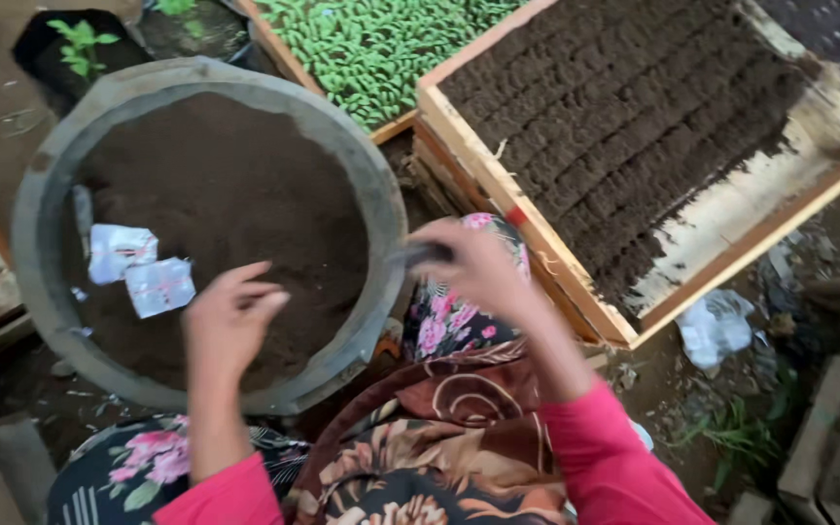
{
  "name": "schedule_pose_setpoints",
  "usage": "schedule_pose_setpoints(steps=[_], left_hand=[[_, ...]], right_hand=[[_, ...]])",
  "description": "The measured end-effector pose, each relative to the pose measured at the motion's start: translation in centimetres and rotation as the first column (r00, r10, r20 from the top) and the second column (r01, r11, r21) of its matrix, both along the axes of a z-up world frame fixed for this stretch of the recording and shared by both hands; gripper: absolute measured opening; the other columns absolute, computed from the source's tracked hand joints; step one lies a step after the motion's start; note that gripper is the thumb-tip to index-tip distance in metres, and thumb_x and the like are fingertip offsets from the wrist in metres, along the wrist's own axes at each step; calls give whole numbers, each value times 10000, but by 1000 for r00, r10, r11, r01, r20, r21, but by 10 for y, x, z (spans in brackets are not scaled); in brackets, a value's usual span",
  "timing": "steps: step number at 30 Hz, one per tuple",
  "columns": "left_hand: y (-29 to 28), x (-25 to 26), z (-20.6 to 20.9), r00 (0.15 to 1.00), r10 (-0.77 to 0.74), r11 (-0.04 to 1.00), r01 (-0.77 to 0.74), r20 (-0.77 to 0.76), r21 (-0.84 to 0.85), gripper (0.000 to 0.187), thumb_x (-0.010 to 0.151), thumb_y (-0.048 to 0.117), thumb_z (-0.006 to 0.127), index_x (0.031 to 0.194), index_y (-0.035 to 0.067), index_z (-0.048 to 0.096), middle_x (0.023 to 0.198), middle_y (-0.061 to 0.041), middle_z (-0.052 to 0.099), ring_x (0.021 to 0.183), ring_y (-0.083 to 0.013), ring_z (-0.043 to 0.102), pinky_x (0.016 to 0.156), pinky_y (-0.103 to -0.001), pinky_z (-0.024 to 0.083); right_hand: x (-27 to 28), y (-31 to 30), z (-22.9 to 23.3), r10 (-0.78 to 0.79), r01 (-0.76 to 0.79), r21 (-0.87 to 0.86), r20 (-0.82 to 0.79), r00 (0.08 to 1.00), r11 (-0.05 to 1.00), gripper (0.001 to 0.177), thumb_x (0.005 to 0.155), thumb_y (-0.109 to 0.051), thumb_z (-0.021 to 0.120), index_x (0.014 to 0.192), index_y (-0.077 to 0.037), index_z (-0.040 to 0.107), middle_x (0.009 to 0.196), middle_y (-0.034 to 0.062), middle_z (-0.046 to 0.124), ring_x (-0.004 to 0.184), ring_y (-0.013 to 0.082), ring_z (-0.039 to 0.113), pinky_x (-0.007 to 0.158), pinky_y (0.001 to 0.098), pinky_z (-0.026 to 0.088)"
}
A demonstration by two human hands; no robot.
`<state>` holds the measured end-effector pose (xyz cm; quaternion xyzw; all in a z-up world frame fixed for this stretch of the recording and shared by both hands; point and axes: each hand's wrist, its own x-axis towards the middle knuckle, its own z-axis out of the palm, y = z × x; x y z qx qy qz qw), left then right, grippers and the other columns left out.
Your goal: The person sits on the ground and forms small balls of soil by hand, placing them into a wooden seedling tray. They then open a small packet with scissors and pour its contents into the soil basin.
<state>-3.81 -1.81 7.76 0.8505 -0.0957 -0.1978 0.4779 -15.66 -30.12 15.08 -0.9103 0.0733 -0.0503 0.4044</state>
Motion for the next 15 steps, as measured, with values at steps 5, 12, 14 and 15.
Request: schedule_pose_setpoints(steps=[5,12,14,15], left_hand=[[47,17,-93,948,75,843,-225,308,489,418,858,235,841,1238,120,710,1007,-84,748,960,-287,712,858,-418,576],[37,24,-90,991,115,655,-124,64,745,295,949,225,707,1227,128,722,1183,-162,693,1040,-398,671,763,-530,582],[37,25,-94,990,126,659,-133,65,740,196,957,190,694,1139,165,762,1101,-160,721,1005,-389,686,745,-513,586],[37,25,-96,989,131,662,-136,64,737,157,965,154,680,1052,203,802,1019,-157,750,970,-380,701,726,-496,589]], right_hand=[[-95,-125,18,-533,500,-427,48,845,754,373,784,-257,834,1143,-300,743,965,-46,727,946,248,701,889,362,543],[-160,-242,7,-839,660,-604,-27,543,446,271,908,-86,778,1169,-25,738,1018,203,730,888,358,669,777,501,581],[-147,-226,12,-852,695,-519,-139,505,497,267,938,-57,724,1205,-46,715,1010,195,729,741,275,615,626,406,541],[-141,-217,13,-847,732,-426,-257,465,531,277,968,-26,672,1241,-66,692,1003,188,727,595,194,561,474,312,500]])
